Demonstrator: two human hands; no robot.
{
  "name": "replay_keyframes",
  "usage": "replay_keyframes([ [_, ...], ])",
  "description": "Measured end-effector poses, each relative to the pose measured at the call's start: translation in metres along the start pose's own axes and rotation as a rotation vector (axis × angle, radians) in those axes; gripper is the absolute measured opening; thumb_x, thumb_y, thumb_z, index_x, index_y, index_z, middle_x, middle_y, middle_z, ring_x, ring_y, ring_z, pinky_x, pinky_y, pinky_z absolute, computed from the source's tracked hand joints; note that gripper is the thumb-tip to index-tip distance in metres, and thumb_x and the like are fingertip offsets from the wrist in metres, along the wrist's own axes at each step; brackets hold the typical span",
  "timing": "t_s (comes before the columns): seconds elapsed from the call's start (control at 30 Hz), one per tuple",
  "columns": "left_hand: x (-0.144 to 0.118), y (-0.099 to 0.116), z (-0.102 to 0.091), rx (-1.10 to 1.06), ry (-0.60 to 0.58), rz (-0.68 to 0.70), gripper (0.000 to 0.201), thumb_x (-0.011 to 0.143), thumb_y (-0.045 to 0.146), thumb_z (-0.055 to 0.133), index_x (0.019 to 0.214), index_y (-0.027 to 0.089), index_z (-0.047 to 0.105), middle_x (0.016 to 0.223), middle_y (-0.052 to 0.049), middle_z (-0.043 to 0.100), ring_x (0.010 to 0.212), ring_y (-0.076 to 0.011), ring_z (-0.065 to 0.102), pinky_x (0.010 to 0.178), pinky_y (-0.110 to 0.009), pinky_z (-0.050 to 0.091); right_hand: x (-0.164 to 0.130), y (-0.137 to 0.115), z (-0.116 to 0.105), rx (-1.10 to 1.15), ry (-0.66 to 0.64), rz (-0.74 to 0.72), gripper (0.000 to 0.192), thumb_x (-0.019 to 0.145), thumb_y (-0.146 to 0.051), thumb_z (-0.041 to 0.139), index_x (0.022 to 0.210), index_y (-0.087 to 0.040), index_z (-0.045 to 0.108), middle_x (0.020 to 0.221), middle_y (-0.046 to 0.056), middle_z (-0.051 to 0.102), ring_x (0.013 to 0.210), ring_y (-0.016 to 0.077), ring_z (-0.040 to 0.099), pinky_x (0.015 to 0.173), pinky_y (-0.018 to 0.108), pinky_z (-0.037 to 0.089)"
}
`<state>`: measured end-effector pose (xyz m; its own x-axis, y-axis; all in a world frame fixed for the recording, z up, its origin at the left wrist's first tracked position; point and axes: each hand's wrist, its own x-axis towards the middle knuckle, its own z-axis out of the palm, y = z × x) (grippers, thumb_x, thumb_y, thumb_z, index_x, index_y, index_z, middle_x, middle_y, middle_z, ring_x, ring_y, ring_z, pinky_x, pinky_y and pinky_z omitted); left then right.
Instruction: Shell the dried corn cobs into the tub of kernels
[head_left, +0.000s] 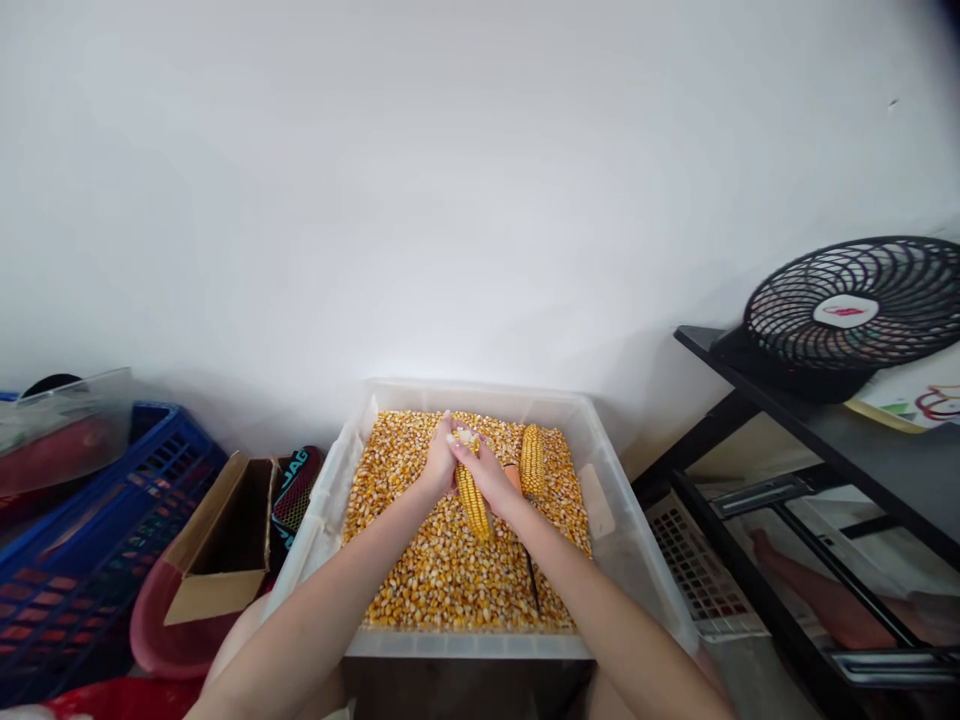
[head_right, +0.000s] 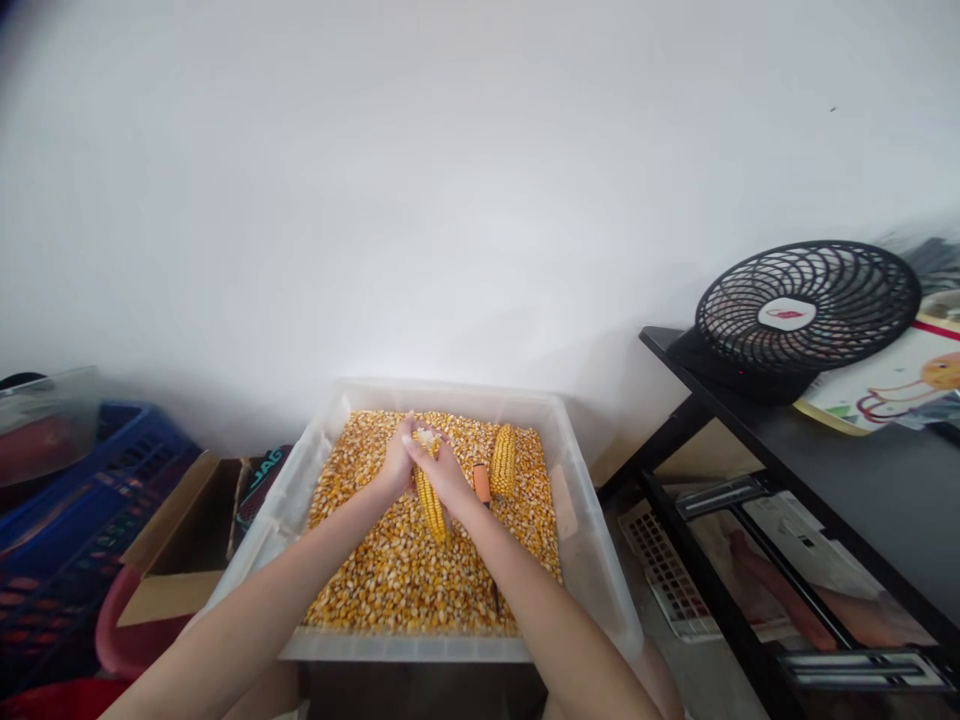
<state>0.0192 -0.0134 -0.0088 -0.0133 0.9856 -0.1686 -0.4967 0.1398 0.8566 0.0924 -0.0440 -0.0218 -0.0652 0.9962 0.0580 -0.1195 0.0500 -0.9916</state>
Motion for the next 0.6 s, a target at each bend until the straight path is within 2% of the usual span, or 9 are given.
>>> replay_keyframes([
  [0.1,0.0009,0.0004,-0.0006,0.039,-0.04,-0.002,0.039,0.075,0.051,0.041,0.058,0.018,0.054,0.053,-0.004,0.057,0.058,-0.0182,0.057,0.061,-0.028,0.043,-0.002,-0.0016,0.0012,-0.005,-0.033,-0.004,0.041,0.078,-0.051,0.05,0.107,-0.023,0.059,0.085,0.003,0.067,0.088,0.022,0.061,0.076,0.035,0.049],
  [0.2,0.0021,-0.0011,-0.0014,0.07,-0.047,-0.028,0.041,0.076,0.05,0.038,0.056,0.018,0.054,0.054,-0.005,0.058,0.058,-0.0189,0.057,0.06,-0.028,0.044,-0.0028,-0.0001,0.0004,-0.007,-0.026,0.007,0.041,0.079,-0.051,0.047,0.108,-0.023,0.059,0.084,0.003,0.067,0.087,0.022,0.061,0.074,0.034,0.049],
  [0.43,0.0005,-0.0002,-0.0005,0.081,0.054,-0.068,0.035,0.074,0.048,0.042,0.058,0.018,0.052,0.047,0.0,0.052,0.047,-0.0164,0.052,0.053,-0.028,0.042,0.0018,-0.0002,-0.003,0.034,0.015,0.004,0.044,0.081,-0.054,0.041,0.107,-0.023,0.059,0.094,0.003,0.066,0.1,0.0213,0.056,0.086,0.036,0.044],
  [0.5,-0.0007,0.0017,0.0002,0.087,0.068,-0.069,0.034,0.074,0.047,0.043,0.059,0.018,0.052,0.045,0.001,0.05,0.044,-0.0156,0.05,0.051,-0.027,0.042,0.003,-0.0033,-0.004,0.067,0.014,0.048,0.045,0.082,-0.055,0.039,0.107,-0.023,0.059,0.095,0.003,0.066,0.1,0.021,0.056,0.085,0.036,0.045],
  [0.6,-0.0014,0.0055,0.0011,0.054,0.043,-0.102,0.034,0.075,0.046,0.04,0.06,0.018,0.052,0.047,-0.001,0.053,0.047,-0.0166,0.053,0.053,-0.028,0.043,0.0028,-0.0075,-0.0033,0.154,-0.059,0.128,0.044,0.081,-0.055,0.042,0.109,-0.024,0.056,0.09,0.002,0.066,0.087,0.0202,0.061,0.076,0.035,0.049],
])
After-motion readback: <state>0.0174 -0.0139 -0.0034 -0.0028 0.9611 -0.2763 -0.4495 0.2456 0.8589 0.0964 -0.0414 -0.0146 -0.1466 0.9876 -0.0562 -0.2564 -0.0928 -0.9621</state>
